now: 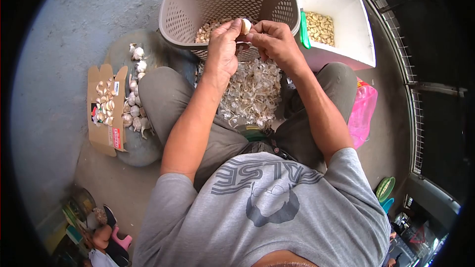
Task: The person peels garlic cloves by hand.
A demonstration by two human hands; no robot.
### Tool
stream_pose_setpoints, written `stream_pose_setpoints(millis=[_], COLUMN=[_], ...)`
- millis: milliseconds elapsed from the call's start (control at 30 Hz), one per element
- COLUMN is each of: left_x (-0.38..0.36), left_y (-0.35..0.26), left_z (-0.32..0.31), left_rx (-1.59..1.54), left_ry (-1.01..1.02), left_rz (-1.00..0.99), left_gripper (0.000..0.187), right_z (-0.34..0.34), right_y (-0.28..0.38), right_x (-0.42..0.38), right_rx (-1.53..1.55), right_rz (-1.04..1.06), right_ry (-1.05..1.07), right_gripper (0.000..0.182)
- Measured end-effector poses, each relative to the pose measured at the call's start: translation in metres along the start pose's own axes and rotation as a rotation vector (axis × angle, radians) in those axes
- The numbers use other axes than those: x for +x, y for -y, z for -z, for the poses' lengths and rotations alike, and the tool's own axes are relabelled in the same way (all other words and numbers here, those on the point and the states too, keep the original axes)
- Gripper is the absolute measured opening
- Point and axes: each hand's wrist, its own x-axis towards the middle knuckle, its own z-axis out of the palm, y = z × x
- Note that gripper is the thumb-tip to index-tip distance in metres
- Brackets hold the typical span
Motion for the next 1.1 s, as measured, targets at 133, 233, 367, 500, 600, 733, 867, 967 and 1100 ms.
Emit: stream_pose_setpoints(millis=[133, 233, 367, 500, 600, 733, 867, 967, 1100], left_x=[0.002, 0.004, 0.002, 0.006, 0.0, 0.002, 0.0, 0.0, 0.002], left_y=[0.004, 0.005, 0.003, 0.006, 0.003, 0.006, 0.009, 0.01, 0.009], left_z=[0.002, 0.001, -0.002, 0.001, -0.002, -0.004, -0.005, -0.006, -0.004], left_rx=[-0.01, -0.031, 0.02, 0.1, 0.159, 0.22, 0.184, 0.196, 0.207], left_ry=[0.015, 0.008, -0.007, -0.038, -0.013, -0.001, 0.043, 0.076, 0.106], left_rz=[-0.028, -0.042, -0.088, -0.1, -0.133, -0.206, -0.176, -0.142, -0.137], left_gripper=[0.028, 0.028, 0.027, 0.025, 0.026, 0.027, 0.029, 0.029, 0.03], right_z=[0.004, 0.004, 0.002, 0.0, 0.004, 0.007, 0.006, 0.016, 0.05], right_y=[-0.004, -0.014, -0.017, -0.012, -0.019, -0.013, -0.005, -0.004, 0.004], right_x=[0.003, 0.006, 0.007, 0.005, 0.007, 0.004, 0.004, 0.007, 0.012], right_rx=[0.239, 0.276, 0.394, 0.406, 0.476, 0.491, 0.475, 0.463, -0.094], right_rz=[-0.104, -0.146, -0.162, -0.15, -0.128, -0.085, -0.036, 0.023, 0.011], right_ry=[0.023, 0.027, 0.055, 0.032, 0.082, 0.051, -0.011, -0.13, -0.002], right_gripper=[0.018, 0.019, 0.019, 0.018, 0.015, 0.013, 0.013, 0.013, 0.012])
